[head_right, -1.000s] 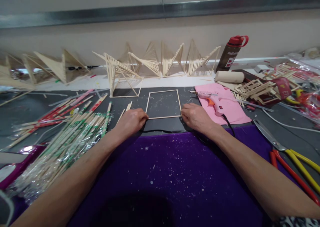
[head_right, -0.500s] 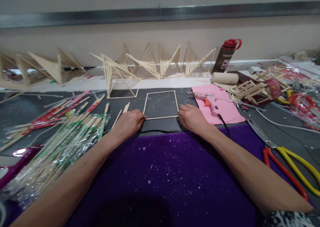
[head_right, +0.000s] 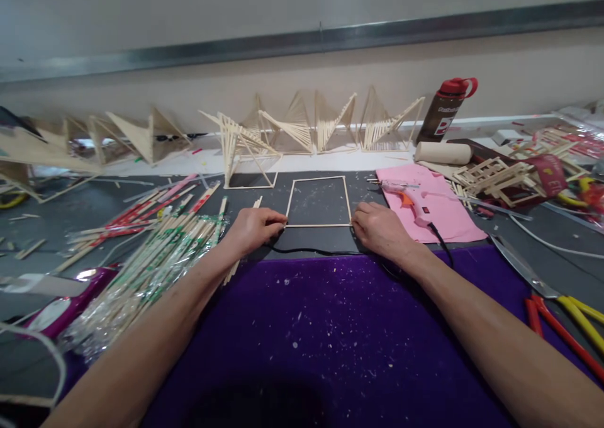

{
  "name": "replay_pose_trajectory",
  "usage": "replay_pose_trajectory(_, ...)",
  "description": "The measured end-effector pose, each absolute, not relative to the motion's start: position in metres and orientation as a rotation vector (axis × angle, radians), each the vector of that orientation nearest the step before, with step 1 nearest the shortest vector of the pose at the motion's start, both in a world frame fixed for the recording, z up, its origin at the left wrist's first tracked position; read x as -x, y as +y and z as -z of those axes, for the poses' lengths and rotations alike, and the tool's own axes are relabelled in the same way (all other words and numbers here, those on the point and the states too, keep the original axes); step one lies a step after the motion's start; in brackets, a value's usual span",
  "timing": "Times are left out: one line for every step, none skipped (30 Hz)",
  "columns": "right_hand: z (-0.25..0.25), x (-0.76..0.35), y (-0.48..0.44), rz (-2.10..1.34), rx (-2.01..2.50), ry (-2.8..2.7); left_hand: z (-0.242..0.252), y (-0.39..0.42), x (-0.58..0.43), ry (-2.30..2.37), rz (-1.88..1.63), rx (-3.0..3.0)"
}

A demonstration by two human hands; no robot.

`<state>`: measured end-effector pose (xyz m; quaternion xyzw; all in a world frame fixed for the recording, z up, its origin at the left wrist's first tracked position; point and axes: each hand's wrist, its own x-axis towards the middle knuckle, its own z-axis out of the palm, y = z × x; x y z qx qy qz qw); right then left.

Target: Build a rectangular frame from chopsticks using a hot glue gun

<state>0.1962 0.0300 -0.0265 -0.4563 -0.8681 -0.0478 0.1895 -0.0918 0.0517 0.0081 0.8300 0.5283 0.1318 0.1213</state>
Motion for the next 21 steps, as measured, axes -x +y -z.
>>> replay_pose_trajectory(0.0267,-0.1962,0.0299,0.129,1.284,-2.428,-0.0082,0.0516,0.0928,1.552,-0.405,-2.354)
replay_pose_trajectory(0.0268,-0.1961,0.0298,0.123,1.287,-2.416,-0.0084,0.0516,0.0936,1.563,-0.419,-2.291)
replay_pose_trajectory(0.0266,-0.196,0.0297,0.113,1.291,-2.403,-0.0085,0.0515,0.0941,1.576,-0.427,-2.244)
replay_pose_trajectory(0.0264,-0.1959,0.0295,0.098,1.298,-2.389,-0.0088,0.0516,0.0944,1.592,-0.428,-2.22)
replay_pose_trajectory(0.0261,-0.196,0.0293,0.079,1.305,-2.371,-0.0093,0.0518,0.0947,1.61,-0.421,-2.218)
replay_pose_trajectory(0.0257,-0.1962,0.0291,0.058,1.311,-2.353,-0.0099,0.0521,0.095,1.63,-0.412,-2.235)
replay_pose_trajectory(0.0253,-0.1965,0.0289,0.04,1.315,-2.335,-0.0105,0.0524,0.0953,1.646,-0.403,-2.268)
replay_pose_trajectory(0.0248,-0.1968,0.0286,0.026,1.317,-2.319,-0.0112,0.0527,0.0957,1.654,-0.394,-2.314)
replay_pose_trajectory(0.0243,-0.1973,0.0283,0.02,1.317,-2.309,-0.0119,0.0529,0.0961,1.652,-0.388,-2.365)
replay_pose_trajectory(0.0237,-0.1977,0.0279,0.019,1.316,-2.304,-0.0124,0.0531,0.0966,1.639,-0.383,-2.413)
replay_pose_trajectory(0.0231,-0.1982,0.0275,0.019,1.314,-2.301,-0.0128,0.0532,0.0971,1.614,-0.378,-2.452)
replay_pose_trajectory(0.0225,-0.1988,0.0272,0.02,1.314,-2.301,-0.0129,0.0533,0.0975,1.583,-0.37,-2.48)
replay_pose_trajectory(0.022,-0.1993,0.0269,0.016,1.315,-2.301,-0.0129,0.0534,0.0978,1.551,-0.359,-2.497)
replay_pose_trajectory(0.0217,-0.1999,0.0268,0.007,1.319,-2.298,-0.0127,0.0536,0.0979,1.523,-0.347,-2.503)
replay_pose_trajectory(0.0215,-0.2005,0.0269,-0.004,1.325,-2.289,-0.0124,0.0539,0.098,1.502,-0.334,-2.507)
replay_pose_trajectory(0.0216,-0.2012,0.027,-0.019,1.333,-2.277,-0.0121,0.0542,0.0979,1.487,-0.32,-2.511)
replay_pose_trajectory(0.0219,-0.2018,0.0273,-0.033,1.342,-2.262,-0.012,0.0547,0.0978,1.483,-0.309,-2.516)
replay_pose_trajectory(0.0222,-0.2024,0.0276,-0.044,1.349,-2.245,-0.0121,0.0551,0.0976,1.487,-0.301,-2.521)
replay_pose_trajectory(0.0225,-0.2028,0.0278,-0.053,1.354,-2.229,-0.0124,0.0553,0.0974,1.5,-0.302,-2.523)
replay_pose_trajectory(0.0226,-0.2029,0.0279,-0.059,1.356,-2.217,-0.0129,0.0553,0.0971,1.519,-0.311,-2.519)
replay_pose_trajectory(0.0225,-0.2028,0.0277,-0.061,1.354,-2.21,-0.0137,0.0551,0.0968,1.543,-0.33,-2.509)
